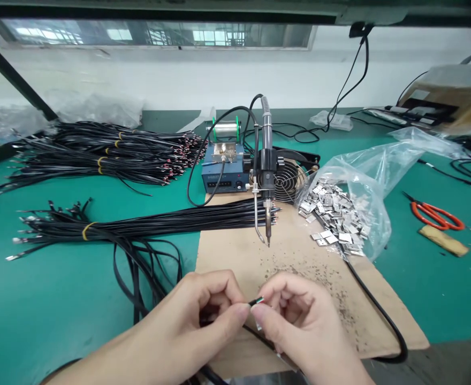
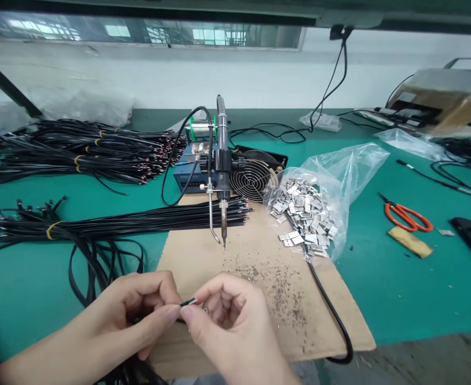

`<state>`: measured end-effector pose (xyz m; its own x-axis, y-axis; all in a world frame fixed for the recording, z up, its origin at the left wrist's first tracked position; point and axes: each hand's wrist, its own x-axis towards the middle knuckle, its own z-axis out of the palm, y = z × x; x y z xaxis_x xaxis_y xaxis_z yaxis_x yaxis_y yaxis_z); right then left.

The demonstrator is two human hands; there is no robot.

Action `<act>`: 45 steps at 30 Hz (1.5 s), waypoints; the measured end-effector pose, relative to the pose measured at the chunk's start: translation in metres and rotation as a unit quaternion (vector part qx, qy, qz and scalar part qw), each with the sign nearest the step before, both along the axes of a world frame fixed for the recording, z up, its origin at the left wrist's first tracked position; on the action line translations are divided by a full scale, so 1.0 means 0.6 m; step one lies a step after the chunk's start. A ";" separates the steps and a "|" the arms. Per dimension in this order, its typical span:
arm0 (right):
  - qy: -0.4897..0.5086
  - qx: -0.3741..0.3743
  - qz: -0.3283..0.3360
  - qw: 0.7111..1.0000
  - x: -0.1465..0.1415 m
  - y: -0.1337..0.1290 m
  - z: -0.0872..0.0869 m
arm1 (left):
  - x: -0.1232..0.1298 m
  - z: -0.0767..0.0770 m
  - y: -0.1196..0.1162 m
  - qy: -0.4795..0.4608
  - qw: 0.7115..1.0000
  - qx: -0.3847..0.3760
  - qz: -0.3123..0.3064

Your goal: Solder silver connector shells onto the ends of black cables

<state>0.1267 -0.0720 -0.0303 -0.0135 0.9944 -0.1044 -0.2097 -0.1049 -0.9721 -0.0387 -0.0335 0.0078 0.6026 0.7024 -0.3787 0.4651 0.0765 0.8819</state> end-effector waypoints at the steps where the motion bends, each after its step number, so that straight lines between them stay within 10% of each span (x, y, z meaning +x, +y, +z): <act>1: 0.000 -0.006 -0.006 1.000 -0.001 -0.001 0.003 | 0.000 -0.001 0.000 -0.001 1.000 0.000 0.003; 14: 0.019 -0.047 -0.094 0.994 -0.019 -0.008 0.026 | 0.009 0.000 0.002 -0.082 0.995 -0.051 0.023; 26: -0.047 -0.033 0.030 0.998 0.015 0.009 0.017 | 0.017 0.025 0.005 0.102 0.980 0.166 -0.038; 36: 0.028 -0.047 -0.094 0.994 -0.021 -0.003 0.027 | 0.018 0.011 0.006 -0.080 0.995 -0.044 0.028; 45: 0.026 -0.012 -0.172 0.985 -0.038 -0.006 0.020 | 0.023 0.008 0.004 -0.136 0.988 -0.046 0.058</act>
<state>0.1038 -0.0755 -0.0180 0.3175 0.9386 -0.1352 -0.2858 -0.0412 -0.9574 -0.0251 -0.0308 0.0124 0.6078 0.7431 -0.2800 0.1959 0.2013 0.9597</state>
